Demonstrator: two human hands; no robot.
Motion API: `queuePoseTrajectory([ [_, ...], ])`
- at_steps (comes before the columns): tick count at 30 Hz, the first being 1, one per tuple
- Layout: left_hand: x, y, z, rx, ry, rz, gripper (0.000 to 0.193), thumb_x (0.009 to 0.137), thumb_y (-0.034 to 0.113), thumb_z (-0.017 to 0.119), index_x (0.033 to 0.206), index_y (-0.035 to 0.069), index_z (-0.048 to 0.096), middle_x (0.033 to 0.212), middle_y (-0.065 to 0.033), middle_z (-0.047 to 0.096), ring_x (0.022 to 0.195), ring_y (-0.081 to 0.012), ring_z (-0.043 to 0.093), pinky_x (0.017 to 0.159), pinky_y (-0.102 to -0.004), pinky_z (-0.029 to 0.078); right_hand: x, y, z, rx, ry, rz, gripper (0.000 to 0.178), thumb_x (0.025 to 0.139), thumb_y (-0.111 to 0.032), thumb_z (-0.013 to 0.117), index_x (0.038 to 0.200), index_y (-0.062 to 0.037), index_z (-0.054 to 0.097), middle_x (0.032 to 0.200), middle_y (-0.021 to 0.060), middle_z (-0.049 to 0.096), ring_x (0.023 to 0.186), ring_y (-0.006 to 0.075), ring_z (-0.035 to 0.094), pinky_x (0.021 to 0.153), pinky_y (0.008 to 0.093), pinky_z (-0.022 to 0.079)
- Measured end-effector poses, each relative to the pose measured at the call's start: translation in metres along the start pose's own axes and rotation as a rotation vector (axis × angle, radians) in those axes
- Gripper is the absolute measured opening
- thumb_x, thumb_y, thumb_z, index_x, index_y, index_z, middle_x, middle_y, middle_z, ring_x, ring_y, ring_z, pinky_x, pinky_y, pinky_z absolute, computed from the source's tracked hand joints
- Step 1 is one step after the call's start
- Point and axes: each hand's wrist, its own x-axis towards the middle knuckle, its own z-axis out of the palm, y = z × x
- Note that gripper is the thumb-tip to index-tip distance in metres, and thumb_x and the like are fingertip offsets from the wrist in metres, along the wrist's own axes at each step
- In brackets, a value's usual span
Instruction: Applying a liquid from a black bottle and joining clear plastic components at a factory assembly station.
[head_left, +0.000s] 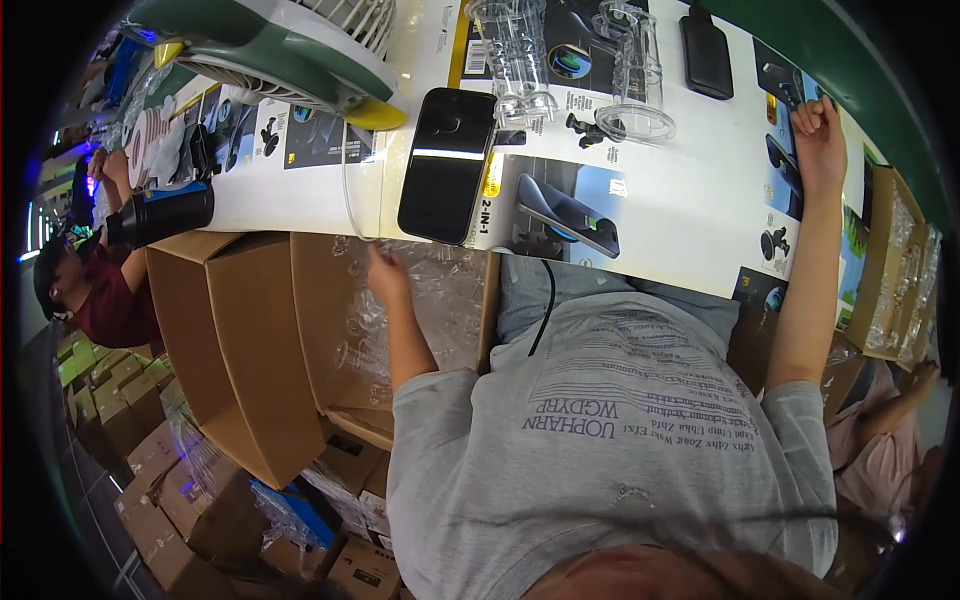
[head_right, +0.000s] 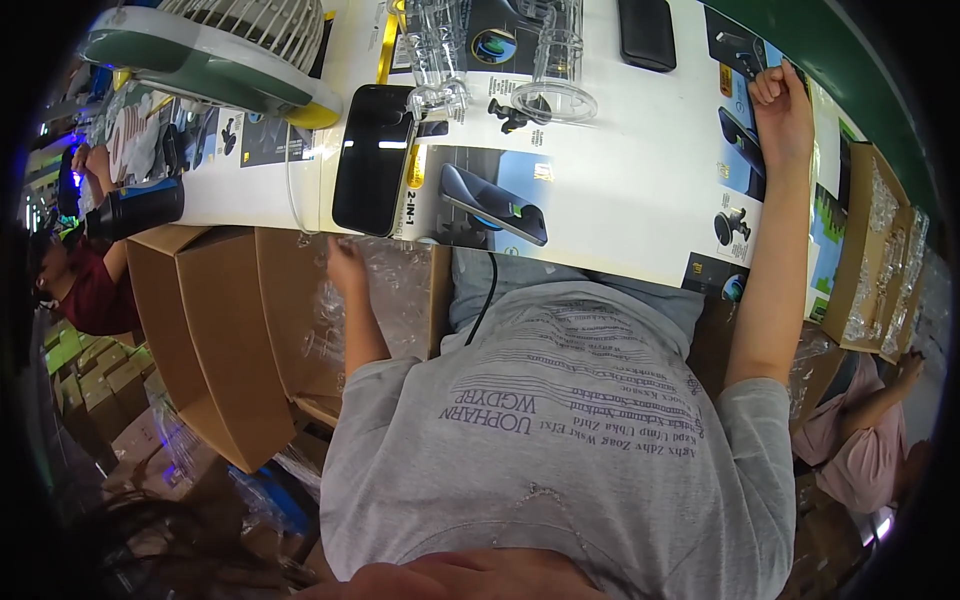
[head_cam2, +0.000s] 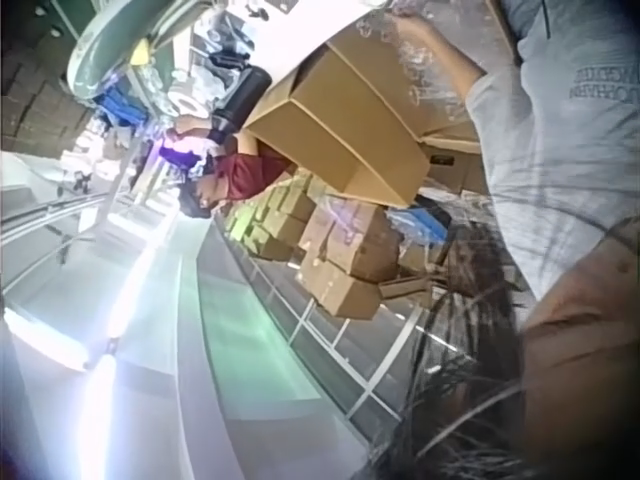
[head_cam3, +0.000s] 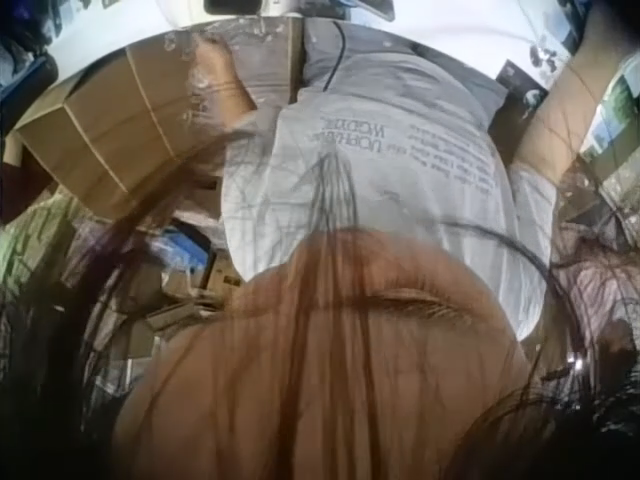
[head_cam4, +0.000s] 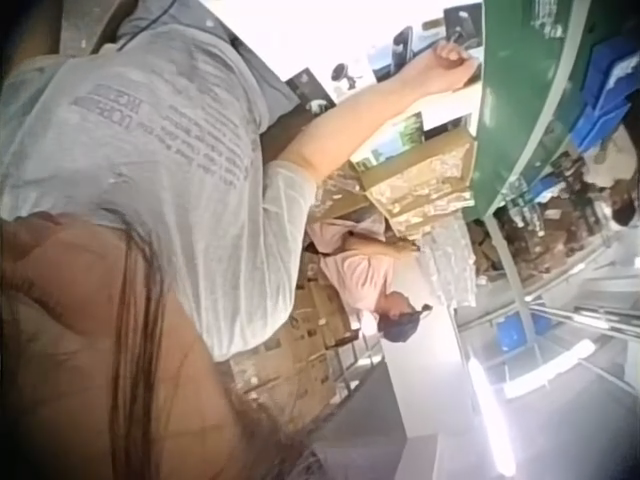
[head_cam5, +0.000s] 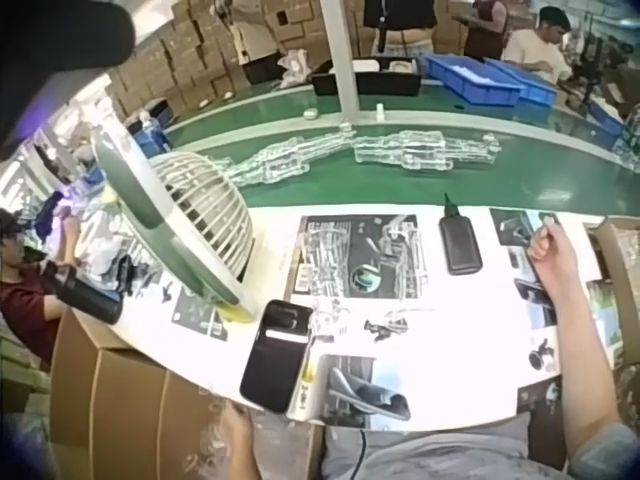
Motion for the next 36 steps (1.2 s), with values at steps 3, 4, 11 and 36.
queuePoseTrajectory([
  [3, 0.003, 0.030, 0.016, 0.152, -0.293, 0.102, 0.032, 0.073, 0.025, 0.063, 0.098, 0.006, 0.057, 0.087, -0.0173, 0.063, 0.079, -0.0344, 0.061, 0.066, -0.0455, 0.046, 0.000, 0.000, 0.001, -0.002, -0.023, -0.004, 0.023, 0.093, -0.013, 0.042, 0.072, -0.0037, 0.044, 0.062, 0.0010, 0.034, 0.058, 0.0103, 0.031, 0.059, 0.0231, 0.031],
  [4, 0.002, 0.031, 0.029, 0.257, -0.353, 0.195, 0.031, 0.073, 0.026, 0.063, 0.098, 0.008, 0.058, 0.086, -0.0163, 0.063, 0.079, -0.0348, 0.061, 0.066, -0.0453, 0.047, 0.001, 0.001, 0.003, -0.003, -0.010, -0.007, 0.024, 0.093, -0.013, 0.042, 0.072, -0.0035, 0.045, 0.061, 0.0011, 0.034, 0.058, 0.0103, 0.031, 0.059, 0.0232, 0.031],
  [11, 0.014, 0.033, 0.036, 0.255, -0.214, 0.350, 0.022, 0.075, 0.028, 0.057, 0.088, 0.012, 0.065, 0.080, -0.0122, 0.065, 0.076, -0.0351, 0.062, 0.065, -0.0437, 0.049, -0.002, 0.002, 0.006, 0.031, 0.030, -0.019, 0.024, 0.093, -0.013, 0.042, 0.071, -0.0036, 0.045, 0.061, 0.0010, 0.035, 0.058, 0.0103, 0.031, 0.059, 0.0232, 0.031],
  [36, 0.069, 0.005, -0.022, 0.084, -0.024, -0.040, 0.029, 0.075, 0.026, 0.064, 0.095, 0.005, 0.058, 0.083, -0.0138, 0.064, 0.079, -0.0350, 0.060, 0.069, -0.0431, 0.047, 0.002, 0.003, 0.001, 0.048, -0.019, -0.014, 0.023, 0.093, -0.013, 0.041, 0.073, -0.0027, 0.046, 0.063, 0.0015, 0.035, 0.059, 0.0106, 0.032, 0.060, 0.0232, 0.031],
])
